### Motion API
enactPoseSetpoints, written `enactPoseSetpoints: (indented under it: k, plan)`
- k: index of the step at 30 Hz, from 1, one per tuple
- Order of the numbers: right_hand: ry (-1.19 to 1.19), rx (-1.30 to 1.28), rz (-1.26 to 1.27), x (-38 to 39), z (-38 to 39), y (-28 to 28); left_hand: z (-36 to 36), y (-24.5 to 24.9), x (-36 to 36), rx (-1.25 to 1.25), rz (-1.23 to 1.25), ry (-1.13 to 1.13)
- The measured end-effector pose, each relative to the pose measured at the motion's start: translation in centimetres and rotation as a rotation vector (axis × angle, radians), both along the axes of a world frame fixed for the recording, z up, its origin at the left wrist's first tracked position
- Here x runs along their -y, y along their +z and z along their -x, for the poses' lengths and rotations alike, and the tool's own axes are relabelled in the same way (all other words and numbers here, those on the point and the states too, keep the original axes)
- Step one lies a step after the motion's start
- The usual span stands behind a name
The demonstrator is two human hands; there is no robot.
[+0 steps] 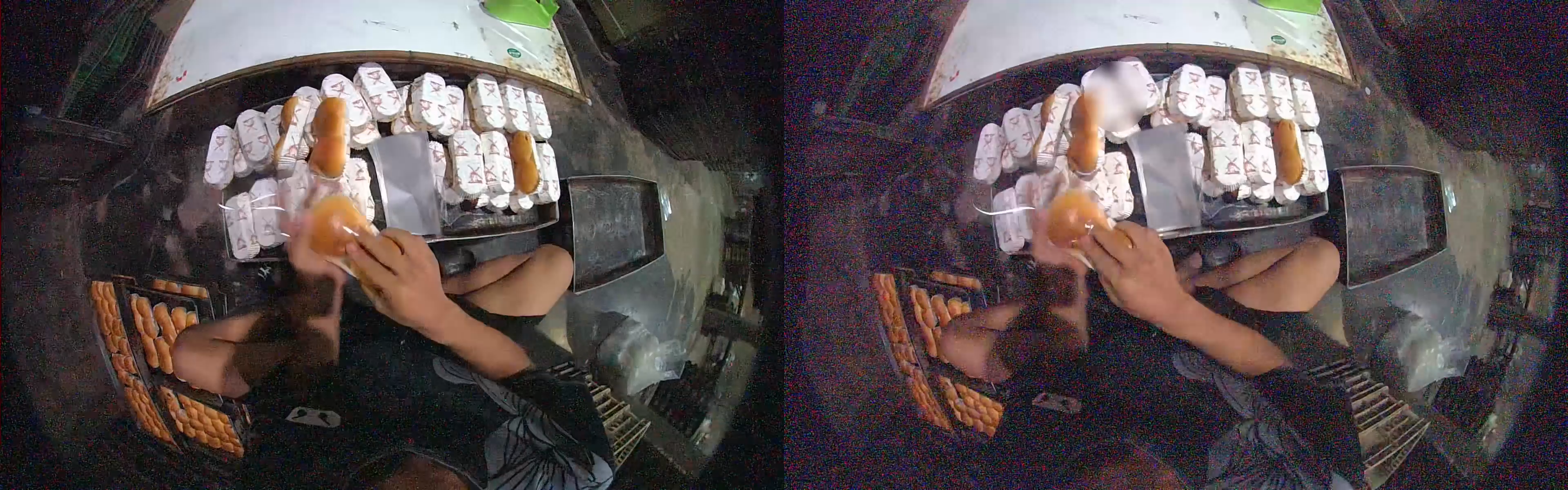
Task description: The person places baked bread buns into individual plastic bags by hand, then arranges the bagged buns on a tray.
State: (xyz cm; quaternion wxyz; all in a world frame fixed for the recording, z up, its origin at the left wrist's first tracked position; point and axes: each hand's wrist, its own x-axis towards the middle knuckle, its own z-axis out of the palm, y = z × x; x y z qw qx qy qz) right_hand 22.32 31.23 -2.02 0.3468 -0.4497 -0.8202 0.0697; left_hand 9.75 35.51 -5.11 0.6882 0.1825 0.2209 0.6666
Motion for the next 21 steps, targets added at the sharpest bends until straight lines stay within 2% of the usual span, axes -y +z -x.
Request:
enactPoseSetpoints:
  k: [2, 3, 4, 6, 7, 8, 10, 12, 13, 14, 15, 16, 17, 18, 19, 20, 21]
  plan:
    - [-0.203, -0.079, 0.149, 0.0, 0.7, 0.5, -2.5, -2.2, 1.5, 0.023, 0.369, -0.004]
    - [-0.143, -0.112, 0.227, -0.2, 0.3, 0.9, -2.0, -2.7, 1.0, -0.216, 0.365, -0.08]
    - [-0.152, -0.108, 0.227, 0.3, 0.1, 0.9, -0.8, -3.3, 0.9, -0.073, 0.452, -0.139]
    - [-0.058, -0.531, 0.318, 2.1, 0.1, 0.4, 0.5, -0.9, 1.0, 0.126, 0.547, -0.085]
    - [-0.208, -0.404, 0.307, 2.2, -0.1, -1.1, 0.4, -1.5, 1.4, 0.154, 0.42, -0.182]
    - [-0.203, -0.406, 0.303, 1.7, -0.6, -2.2, -0.7, -2.2, 2.5, 0.153, 0.416, -0.178]
    - [-0.205, -0.325, 0.403, -1.0, -2.3, -3.5, -4.0, -3.6, 4.7, -0.269, 0.423, -0.191]
    - [-0.324, -0.337, 0.476, -4.4, -5.6, -2.8, -4.7, -3.6, 5.2, -0.548, 0.344, -0.49]
    - [-0.471, -0.472, 0.392, -7.3, -6.8, -2.3, -5.0, -4.5, 4.8, -0.968, 0.06, -0.508]
    - [-0.52, -0.434, 0.295, -9.8, -7.4, 1.4, -5.6, -6.0, 4.5, -1.372, -0.239, -0.505]
    - [-0.579, -0.451, 0.179, -12.1, -7.2, 3.4, -6.9, -8.1, 4.1, -1.835, -0.422, -0.344]
    - [-0.479, -0.528, 0.032, -14.3, -6.9, 4.2, -6.7, -10.8, 3.3, -1.952, -0.925, 0.013]
    - [-0.356, -0.419, -0.094, -16.3, -7.2, 2.8, -6.2, -15.6, 3.7, -1.99, -0.915, -0.288]
    - [-0.314, -0.183, -0.215, -16.2, -6.8, 1.3, -5.6, -18.8, 3.4, -2.008, -0.899, -0.588]
    - [-0.262, -0.193, -0.045, -14.3, -6.7, -0.1, -5.3, -18.4, 2.6, -2.008, -0.91, -0.573]
    - [-0.209, -0.204, 0.129, -10.7, -6.2, -1.5, -4.8, -17.7, 2.1, -2.096, -0.817, -0.574]
    - [-0.228, -0.276, 0.58, -6.6, -6.2, -2.9, -4.2, -16.5, 2.4, -2.18, -0.711, -0.591]
